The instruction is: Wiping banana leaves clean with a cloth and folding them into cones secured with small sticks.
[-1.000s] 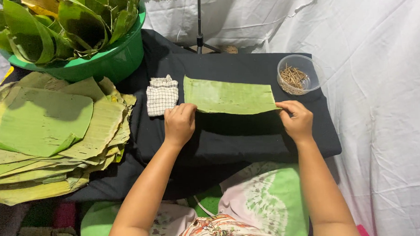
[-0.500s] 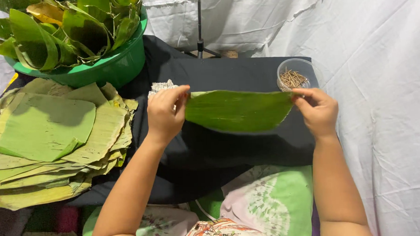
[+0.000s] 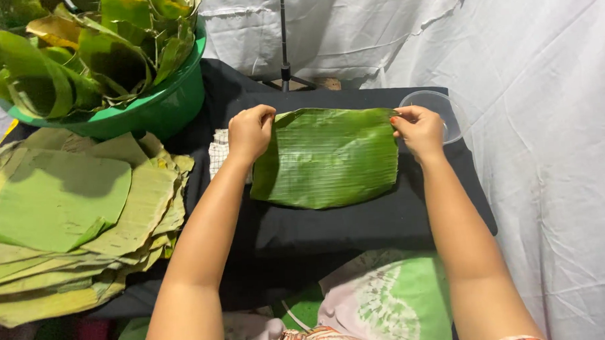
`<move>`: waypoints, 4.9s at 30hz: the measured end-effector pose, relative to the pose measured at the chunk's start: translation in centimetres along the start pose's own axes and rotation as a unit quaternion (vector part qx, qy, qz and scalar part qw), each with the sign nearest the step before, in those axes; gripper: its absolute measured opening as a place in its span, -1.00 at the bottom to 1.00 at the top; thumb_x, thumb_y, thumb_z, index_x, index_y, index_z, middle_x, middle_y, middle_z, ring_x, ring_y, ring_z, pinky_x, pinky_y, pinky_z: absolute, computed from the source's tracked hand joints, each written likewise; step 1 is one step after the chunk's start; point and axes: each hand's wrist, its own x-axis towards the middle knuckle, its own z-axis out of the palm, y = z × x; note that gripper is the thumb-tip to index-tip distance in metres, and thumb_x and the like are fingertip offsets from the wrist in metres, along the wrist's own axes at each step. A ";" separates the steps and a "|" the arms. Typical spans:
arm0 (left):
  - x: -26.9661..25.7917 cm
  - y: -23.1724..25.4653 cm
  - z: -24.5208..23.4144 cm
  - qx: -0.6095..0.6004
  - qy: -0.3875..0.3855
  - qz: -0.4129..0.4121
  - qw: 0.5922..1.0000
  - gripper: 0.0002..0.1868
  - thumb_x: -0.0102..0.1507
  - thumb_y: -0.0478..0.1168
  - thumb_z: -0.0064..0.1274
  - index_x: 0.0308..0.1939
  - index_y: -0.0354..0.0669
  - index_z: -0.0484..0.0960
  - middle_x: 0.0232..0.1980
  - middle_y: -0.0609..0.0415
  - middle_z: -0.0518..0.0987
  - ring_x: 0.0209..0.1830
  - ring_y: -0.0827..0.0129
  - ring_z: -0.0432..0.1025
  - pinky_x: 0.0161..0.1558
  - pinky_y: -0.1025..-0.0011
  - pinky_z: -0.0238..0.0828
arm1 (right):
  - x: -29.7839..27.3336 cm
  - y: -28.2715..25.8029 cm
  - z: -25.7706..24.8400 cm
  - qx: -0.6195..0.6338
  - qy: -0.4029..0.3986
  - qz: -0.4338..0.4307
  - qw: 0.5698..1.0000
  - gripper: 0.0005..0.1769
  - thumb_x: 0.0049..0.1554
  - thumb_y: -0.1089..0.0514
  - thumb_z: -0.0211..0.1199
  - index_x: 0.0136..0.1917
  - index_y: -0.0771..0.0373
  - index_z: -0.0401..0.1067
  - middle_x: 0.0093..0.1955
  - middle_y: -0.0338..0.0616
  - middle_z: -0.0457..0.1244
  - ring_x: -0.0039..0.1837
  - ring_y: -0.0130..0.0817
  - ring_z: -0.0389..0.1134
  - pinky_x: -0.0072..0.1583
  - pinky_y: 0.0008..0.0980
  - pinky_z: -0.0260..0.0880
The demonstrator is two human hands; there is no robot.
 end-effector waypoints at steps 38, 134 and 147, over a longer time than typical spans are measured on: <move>-7.8 0.3 -2.2 0.229 -0.190 -0.235 0.925 -0.44 -0.02 -0.20 0.29 0.08 -0.13 0.58 0.23 -0.19 0.37 0.23 -0.22 0.24 0.15 -0.12 0.31 | -7.9 4.8 0.8 -0.354 -0.006 0.063 0.933 -0.50 0.00 0.11 0.45 0.22 0.21 0.54 0.01 -0.02 0.43 0.01 -0.19 0.48 0.09 -0.25 0.46; -10.9 0.4 1.7 0.161 -0.086 -0.146 0.972 -0.62 0.16 -0.15 0.14 0.08 0.11 0.70 0.44 -0.29 0.31 0.36 -0.36 0.20 0.17 -0.08 0.36 | -10.7 4.0 3.4 -0.454 -0.175 -0.105 0.867 -0.42 0.19 -0.17 0.19 0.45 -0.05 0.38 0.61 -0.19 0.08 0.64 -0.17 -0.03 0.56 0.04 -0.15; -9.4 8.6 8.7 0.148 -0.257 0.006 0.955 -0.31 0.22 0.15 0.06 0.45 0.27 0.36 0.55 -0.14 0.19 0.56 -0.32 -0.06 0.35 -0.51 -0.23 | -10.6 4.4 3.3 -0.444 -0.167 -0.116 0.873 -0.43 0.16 -0.15 0.23 0.42 -0.04 0.41 0.58 -0.15 0.11 0.62 -0.15 0.01 0.55 0.07 -0.13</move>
